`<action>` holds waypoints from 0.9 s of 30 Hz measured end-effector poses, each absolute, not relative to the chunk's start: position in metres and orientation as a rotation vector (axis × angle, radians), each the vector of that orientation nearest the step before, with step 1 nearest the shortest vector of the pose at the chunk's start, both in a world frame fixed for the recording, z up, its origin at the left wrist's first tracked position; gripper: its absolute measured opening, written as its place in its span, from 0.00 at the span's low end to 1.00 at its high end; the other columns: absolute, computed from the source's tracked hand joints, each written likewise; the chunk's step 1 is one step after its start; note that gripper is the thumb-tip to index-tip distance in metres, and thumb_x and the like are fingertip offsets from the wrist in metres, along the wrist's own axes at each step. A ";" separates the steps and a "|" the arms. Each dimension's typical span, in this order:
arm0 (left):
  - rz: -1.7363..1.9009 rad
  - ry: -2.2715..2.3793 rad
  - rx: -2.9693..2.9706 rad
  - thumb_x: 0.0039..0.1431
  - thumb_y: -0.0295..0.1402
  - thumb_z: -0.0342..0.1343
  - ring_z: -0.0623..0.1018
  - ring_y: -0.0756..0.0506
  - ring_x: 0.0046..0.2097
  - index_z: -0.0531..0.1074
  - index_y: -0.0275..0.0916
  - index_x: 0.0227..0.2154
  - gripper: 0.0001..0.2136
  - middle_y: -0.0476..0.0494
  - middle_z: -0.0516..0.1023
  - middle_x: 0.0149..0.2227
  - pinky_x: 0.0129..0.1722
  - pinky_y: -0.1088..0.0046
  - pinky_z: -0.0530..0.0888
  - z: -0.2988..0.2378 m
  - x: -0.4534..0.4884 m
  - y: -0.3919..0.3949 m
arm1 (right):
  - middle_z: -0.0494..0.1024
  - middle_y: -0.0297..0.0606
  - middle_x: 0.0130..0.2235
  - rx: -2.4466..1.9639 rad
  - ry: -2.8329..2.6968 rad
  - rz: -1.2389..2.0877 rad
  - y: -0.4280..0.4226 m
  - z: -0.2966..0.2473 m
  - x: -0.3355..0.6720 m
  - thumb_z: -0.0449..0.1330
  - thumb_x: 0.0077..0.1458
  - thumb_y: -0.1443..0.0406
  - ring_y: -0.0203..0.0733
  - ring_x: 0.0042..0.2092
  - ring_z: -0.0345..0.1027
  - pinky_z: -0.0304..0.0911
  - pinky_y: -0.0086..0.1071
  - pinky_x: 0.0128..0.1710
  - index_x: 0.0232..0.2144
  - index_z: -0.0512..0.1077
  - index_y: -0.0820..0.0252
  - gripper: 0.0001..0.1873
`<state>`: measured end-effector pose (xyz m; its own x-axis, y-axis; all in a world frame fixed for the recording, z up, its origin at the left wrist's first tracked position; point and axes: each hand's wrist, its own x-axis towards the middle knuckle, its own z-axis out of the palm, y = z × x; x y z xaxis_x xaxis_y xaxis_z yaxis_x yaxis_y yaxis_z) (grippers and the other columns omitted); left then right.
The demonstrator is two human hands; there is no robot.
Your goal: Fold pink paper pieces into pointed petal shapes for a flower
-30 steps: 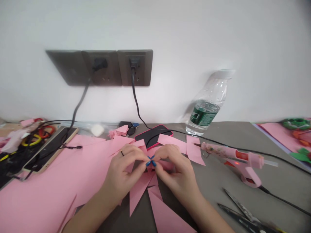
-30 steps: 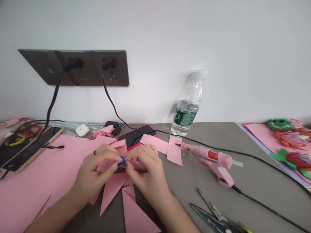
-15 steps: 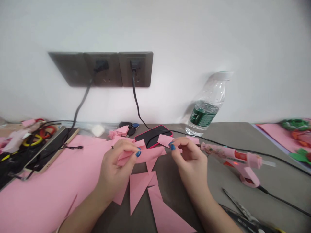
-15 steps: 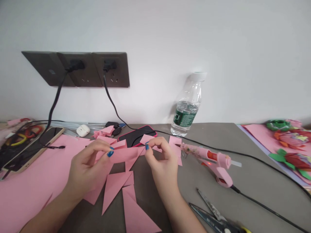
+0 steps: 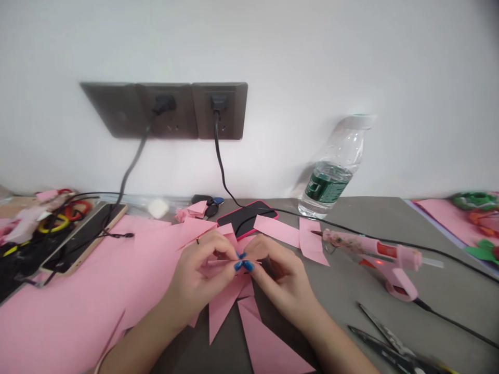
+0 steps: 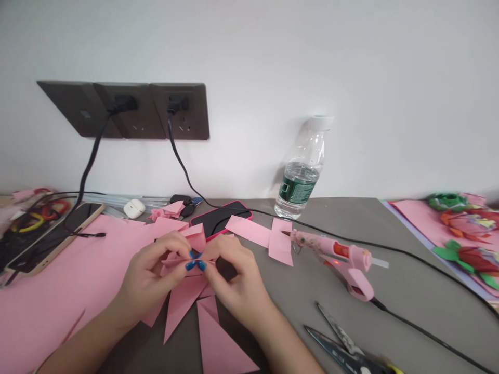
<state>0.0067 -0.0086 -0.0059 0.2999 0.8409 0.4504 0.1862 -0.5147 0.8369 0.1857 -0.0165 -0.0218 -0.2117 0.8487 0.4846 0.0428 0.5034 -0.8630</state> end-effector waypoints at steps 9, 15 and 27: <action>1.186 0.975 1.846 0.56 0.21 0.56 0.71 0.50 0.31 0.70 0.41 0.27 0.08 0.52 0.72 0.27 0.32 0.75 0.68 -0.004 0.004 -0.007 | 0.72 0.34 0.30 -0.735 -1.542 0.875 -0.017 -0.021 0.188 0.57 0.64 0.70 0.40 0.33 0.64 0.59 0.33 0.35 0.28 0.70 0.56 0.10; 1.341 1.142 1.682 0.55 0.22 0.56 0.73 0.49 0.34 0.70 0.41 0.27 0.06 0.51 0.73 0.30 0.34 0.75 0.69 -0.005 -0.014 0.009 | 0.70 0.34 0.33 -0.853 -1.099 0.786 -0.004 -0.033 0.204 0.60 0.64 0.62 0.38 0.34 0.62 0.57 0.31 0.34 0.31 0.70 0.54 0.07; 0.860 0.758 2.290 0.64 0.41 0.57 0.75 0.43 0.38 0.75 0.39 0.30 0.12 0.44 0.80 0.32 0.41 0.67 0.70 0.001 0.000 -0.010 | 0.73 0.33 0.27 -1.315 -1.743 0.767 -0.006 -0.003 0.216 0.56 0.56 0.66 0.39 0.27 0.62 0.56 0.32 0.29 0.33 0.74 0.57 0.06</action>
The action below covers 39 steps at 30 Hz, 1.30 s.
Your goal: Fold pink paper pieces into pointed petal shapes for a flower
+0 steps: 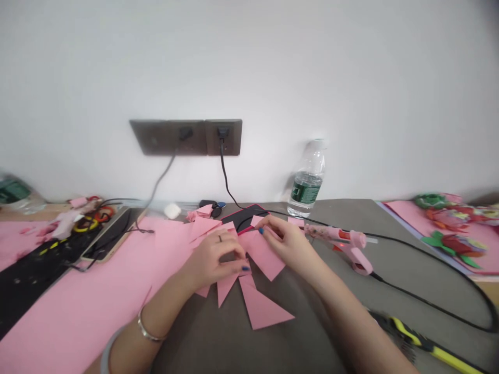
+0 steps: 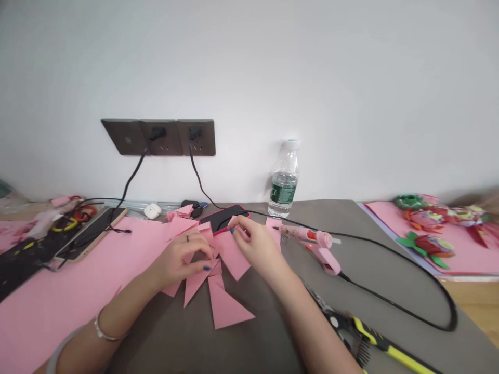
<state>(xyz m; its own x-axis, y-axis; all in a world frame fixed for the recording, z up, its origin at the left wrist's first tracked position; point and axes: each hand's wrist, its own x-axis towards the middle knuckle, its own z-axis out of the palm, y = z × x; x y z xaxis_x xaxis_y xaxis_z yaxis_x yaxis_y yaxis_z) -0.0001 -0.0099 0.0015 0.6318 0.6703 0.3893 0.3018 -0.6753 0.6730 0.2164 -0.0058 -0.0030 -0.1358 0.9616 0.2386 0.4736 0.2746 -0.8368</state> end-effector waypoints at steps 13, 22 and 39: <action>0.432 0.702 2.280 0.57 0.21 0.59 0.77 0.45 0.40 0.72 0.41 0.31 0.07 0.50 0.80 0.34 0.44 0.68 0.70 0.030 0.021 -0.057 | 0.76 0.35 0.24 -1.436 -1.616 0.976 -0.064 0.042 0.233 0.52 0.62 0.58 0.39 0.23 0.66 0.56 0.31 0.24 0.33 0.73 0.59 0.15; 1.400 0.824 2.606 0.61 0.23 0.58 0.71 0.40 0.55 0.73 0.43 0.31 0.08 0.42 0.78 0.52 0.56 0.54 0.69 0.003 0.023 -0.035 | 0.76 0.34 0.30 -0.918 -1.036 1.646 -0.058 0.010 0.198 0.67 0.50 0.46 0.35 0.28 0.71 0.65 0.28 0.27 0.34 0.74 0.60 0.23; 1.241 0.987 1.506 0.57 0.31 0.62 0.83 0.44 0.42 0.77 0.40 0.44 0.11 0.39 0.81 0.48 0.35 0.72 0.83 -0.020 0.011 -0.017 | 0.77 0.35 0.31 -0.837 -1.333 1.390 -0.012 -0.023 0.189 0.61 0.57 0.55 0.42 0.33 0.69 0.65 0.34 0.36 0.31 0.73 0.57 0.11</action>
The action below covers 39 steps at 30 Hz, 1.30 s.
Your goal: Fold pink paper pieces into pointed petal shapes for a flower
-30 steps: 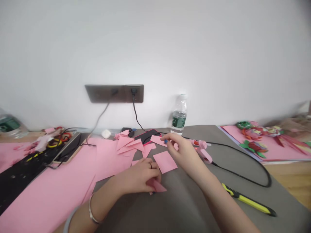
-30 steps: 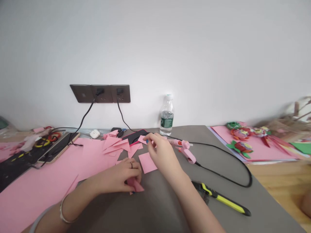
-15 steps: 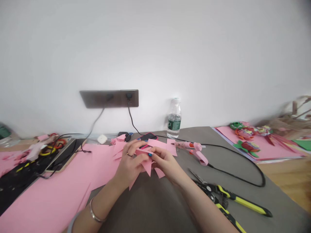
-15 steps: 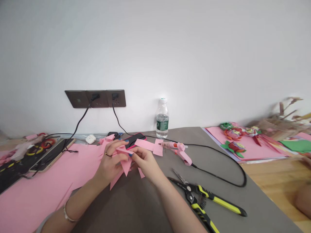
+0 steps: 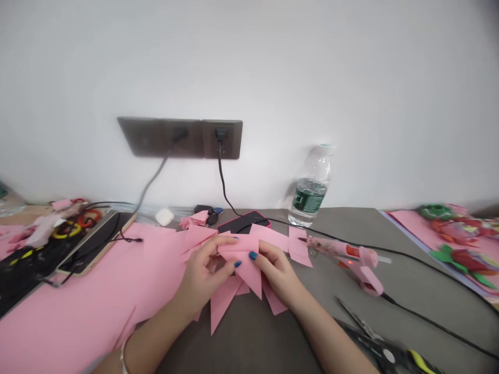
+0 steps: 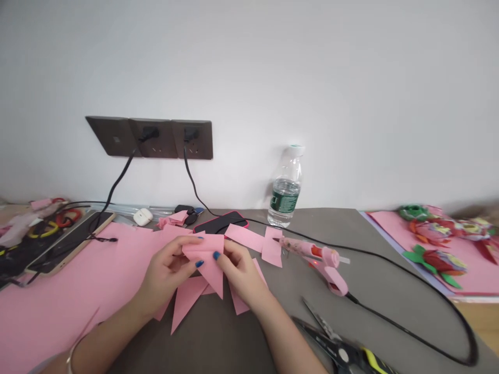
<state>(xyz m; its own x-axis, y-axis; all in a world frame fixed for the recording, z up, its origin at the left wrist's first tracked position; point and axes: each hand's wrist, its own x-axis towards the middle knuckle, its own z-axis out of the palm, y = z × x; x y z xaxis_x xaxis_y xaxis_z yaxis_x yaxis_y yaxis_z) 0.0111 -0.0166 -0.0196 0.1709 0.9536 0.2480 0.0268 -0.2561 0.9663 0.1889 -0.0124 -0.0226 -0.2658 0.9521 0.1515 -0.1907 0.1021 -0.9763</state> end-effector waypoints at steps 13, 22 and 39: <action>1.189 1.118 1.348 0.51 0.33 0.68 0.86 0.41 0.32 0.85 0.44 0.37 0.09 0.48 0.87 0.31 0.32 0.67 0.87 -0.021 0.007 -0.017 | 0.69 0.36 0.30 -0.832 -1.315 1.018 -0.010 -0.030 0.193 0.67 0.56 0.55 0.41 0.33 0.63 0.61 0.33 0.32 0.25 0.71 0.56 0.15; 1.473 1.148 1.907 0.55 0.25 0.62 0.75 0.49 0.31 0.83 0.43 0.29 0.08 0.48 0.73 0.29 0.32 0.73 0.77 -0.014 0.008 -0.014 | 0.78 0.38 0.32 -0.818 -1.260 1.009 -0.015 -0.030 0.193 0.68 0.57 0.58 0.44 0.38 0.73 0.69 0.38 0.39 0.29 0.73 0.55 0.10; 1.259 1.052 1.649 0.56 0.26 0.60 0.83 0.48 0.31 0.82 0.38 0.33 0.06 0.46 0.86 0.32 0.27 0.80 0.79 -0.011 0.015 -0.019 | 0.81 0.36 0.30 -0.803 -1.309 1.026 -0.018 -0.034 0.190 0.68 0.57 0.61 0.38 0.34 0.74 0.71 0.27 0.32 0.31 0.82 0.54 0.04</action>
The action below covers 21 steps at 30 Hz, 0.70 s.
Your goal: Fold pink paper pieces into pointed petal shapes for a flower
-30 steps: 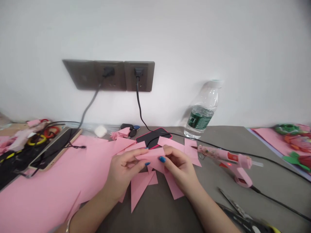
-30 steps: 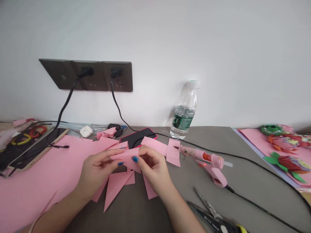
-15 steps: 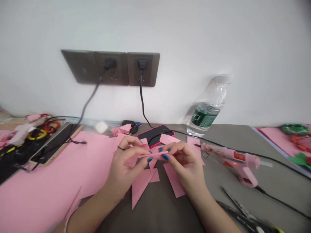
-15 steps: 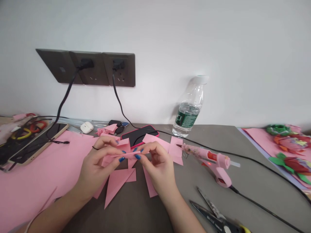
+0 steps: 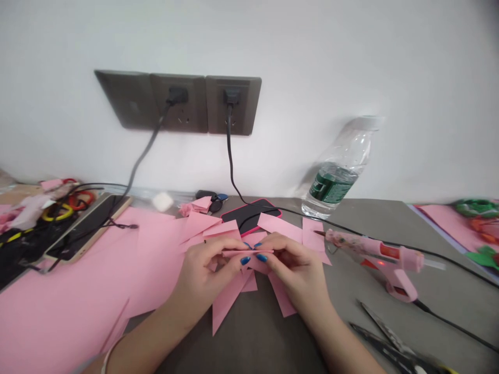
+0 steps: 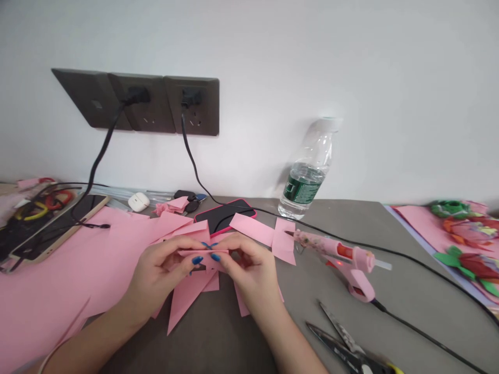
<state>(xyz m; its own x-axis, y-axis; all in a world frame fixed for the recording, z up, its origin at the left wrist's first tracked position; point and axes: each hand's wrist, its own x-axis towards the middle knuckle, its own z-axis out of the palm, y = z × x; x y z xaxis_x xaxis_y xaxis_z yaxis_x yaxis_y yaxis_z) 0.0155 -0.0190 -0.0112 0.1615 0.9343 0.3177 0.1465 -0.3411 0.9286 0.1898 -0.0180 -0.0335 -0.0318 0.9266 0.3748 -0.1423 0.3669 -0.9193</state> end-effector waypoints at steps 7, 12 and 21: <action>1.309 1.124 1.756 0.56 0.25 0.62 0.82 0.50 0.32 0.82 0.41 0.28 0.06 0.49 0.86 0.30 0.30 0.81 0.78 -0.014 0.013 -0.018 | 0.83 0.36 0.30 -0.830 -1.314 1.025 -0.016 -0.035 0.194 0.69 0.56 0.63 0.38 0.33 0.76 0.71 0.27 0.32 0.32 0.84 0.51 0.02; 1.297 1.162 1.795 0.56 0.26 0.63 0.83 0.49 0.32 0.82 0.40 0.27 0.05 0.50 0.86 0.29 0.35 0.79 0.79 -0.011 0.012 -0.018 | 0.83 0.35 0.31 -0.871 -1.303 1.026 -0.016 -0.034 0.195 0.67 0.58 0.64 0.37 0.34 0.75 0.70 0.26 0.33 0.31 0.82 0.52 0.04; 1.179 1.216 1.870 0.64 0.31 0.54 0.80 0.49 0.25 0.82 0.37 0.25 0.15 0.49 0.83 0.23 0.25 0.79 0.75 -0.009 0.006 -0.016 | 0.78 0.34 0.29 -0.901 -1.275 1.038 -0.015 -0.032 0.194 0.65 0.59 0.61 0.36 0.31 0.69 0.64 0.26 0.31 0.29 0.78 0.56 0.07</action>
<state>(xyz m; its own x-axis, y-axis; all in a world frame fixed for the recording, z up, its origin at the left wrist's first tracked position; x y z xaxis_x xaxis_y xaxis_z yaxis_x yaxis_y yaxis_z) 0.0056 -0.0161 -0.0089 0.1822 0.9194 0.3486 0.3773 -0.3927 0.8387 0.1945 -0.0149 -0.0320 0.0009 0.9529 0.3033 -0.1036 0.3017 -0.9477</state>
